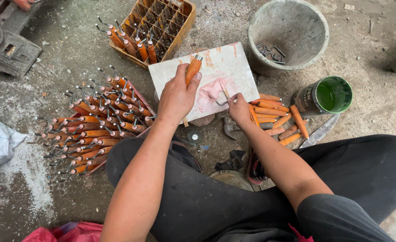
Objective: The person sits on the ground and repeatedly inserts metal hooks into the ends of orange cylindrical handles, then wipes the inserted area with a cloth. Completed units are placed into a yellow crate. The workspace includes a bucket of hooks, a green container, and a pile of finished handles.
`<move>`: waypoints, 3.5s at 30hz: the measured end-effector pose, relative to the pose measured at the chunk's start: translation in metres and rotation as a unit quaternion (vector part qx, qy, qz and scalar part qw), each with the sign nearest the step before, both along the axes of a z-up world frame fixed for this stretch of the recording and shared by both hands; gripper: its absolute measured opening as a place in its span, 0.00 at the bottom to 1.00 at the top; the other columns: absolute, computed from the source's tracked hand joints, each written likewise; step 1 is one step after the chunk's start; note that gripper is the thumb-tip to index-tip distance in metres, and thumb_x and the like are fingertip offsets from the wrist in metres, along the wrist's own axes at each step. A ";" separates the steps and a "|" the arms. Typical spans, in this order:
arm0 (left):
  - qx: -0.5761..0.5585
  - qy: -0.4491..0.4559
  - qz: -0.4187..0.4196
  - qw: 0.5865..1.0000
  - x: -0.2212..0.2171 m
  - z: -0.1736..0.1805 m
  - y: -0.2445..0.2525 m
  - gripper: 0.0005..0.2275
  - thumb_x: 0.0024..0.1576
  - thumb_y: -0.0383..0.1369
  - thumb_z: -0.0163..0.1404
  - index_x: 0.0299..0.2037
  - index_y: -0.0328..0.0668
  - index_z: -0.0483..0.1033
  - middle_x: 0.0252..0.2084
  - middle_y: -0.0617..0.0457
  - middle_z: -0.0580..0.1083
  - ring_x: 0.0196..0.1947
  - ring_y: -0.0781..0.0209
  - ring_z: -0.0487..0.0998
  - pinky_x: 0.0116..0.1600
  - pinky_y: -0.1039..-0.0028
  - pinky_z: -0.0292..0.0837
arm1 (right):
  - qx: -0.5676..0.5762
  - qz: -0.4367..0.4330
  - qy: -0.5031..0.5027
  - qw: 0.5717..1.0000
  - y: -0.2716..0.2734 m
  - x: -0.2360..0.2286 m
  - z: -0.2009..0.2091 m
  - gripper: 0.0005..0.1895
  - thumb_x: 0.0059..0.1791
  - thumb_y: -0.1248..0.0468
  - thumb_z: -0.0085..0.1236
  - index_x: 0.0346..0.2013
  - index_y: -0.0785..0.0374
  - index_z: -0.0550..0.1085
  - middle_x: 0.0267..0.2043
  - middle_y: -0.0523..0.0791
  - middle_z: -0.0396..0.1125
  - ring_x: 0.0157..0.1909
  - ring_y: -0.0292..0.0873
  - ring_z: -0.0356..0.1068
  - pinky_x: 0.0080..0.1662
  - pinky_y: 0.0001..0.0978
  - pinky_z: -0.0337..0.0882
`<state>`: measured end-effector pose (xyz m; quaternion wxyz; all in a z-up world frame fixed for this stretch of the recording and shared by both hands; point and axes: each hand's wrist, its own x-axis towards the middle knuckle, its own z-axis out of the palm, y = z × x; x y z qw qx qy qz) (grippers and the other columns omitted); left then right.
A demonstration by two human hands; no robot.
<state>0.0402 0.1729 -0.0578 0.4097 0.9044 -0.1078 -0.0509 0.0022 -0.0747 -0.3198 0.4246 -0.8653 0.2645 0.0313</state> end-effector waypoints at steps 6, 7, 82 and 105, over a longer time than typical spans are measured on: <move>-0.014 -0.009 0.002 1.000 0.000 0.001 -0.001 0.20 0.66 0.46 0.44 0.60 0.42 0.64 0.41 0.31 0.79 0.44 0.30 0.79 0.47 0.47 0.72 | -0.050 0.060 0.074 0.994 -0.012 -0.003 -0.030 0.16 0.51 0.54 0.57 0.36 0.66 0.78 0.33 0.58 0.74 0.37 0.59 0.76 0.42 0.50 0.75; -0.010 0.003 0.003 1.000 -0.001 0.002 -0.001 0.19 0.66 0.46 0.44 0.60 0.43 0.64 0.41 0.31 0.79 0.44 0.30 0.80 0.47 0.48 0.72 | -0.003 0.053 0.113 0.992 -0.010 -0.003 -0.034 0.17 0.52 0.54 0.54 0.37 0.67 0.77 0.33 0.59 0.75 0.37 0.60 0.78 0.42 0.50 0.76; 0.039 0.017 0.008 0.999 -0.008 0.004 -0.008 0.18 0.61 0.41 0.54 0.53 0.36 0.70 0.44 0.33 0.78 0.46 0.35 0.80 0.50 0.53 0.73 | -0.076 0.136 -0.065 0.986 0.024 -0.030 -0.015 0.14 0.51 0.57 0.56 0.39 0.67 0.77 0.41 0.58 0.73 0.46 0.63 0.71 0.47 0.53 0.69; -0.048 -0.007 -0.017 0.999 -0.005 0.004 -0.022 0.21 0.51 0.37 0.63 0.53 0.38 0.77 0.44 0.40 0.80 0.44 0.48 0.83 0.50 0.65 0.76 | 0.555 0.145 -0.096 0.814 -0.030 -0.030 0.262 0.11 0.58 0.61 0.47 0.36 0.66 0.68 0.21 0.40 0.55 0.22 0.34 0.52 0.27 0.27 0.58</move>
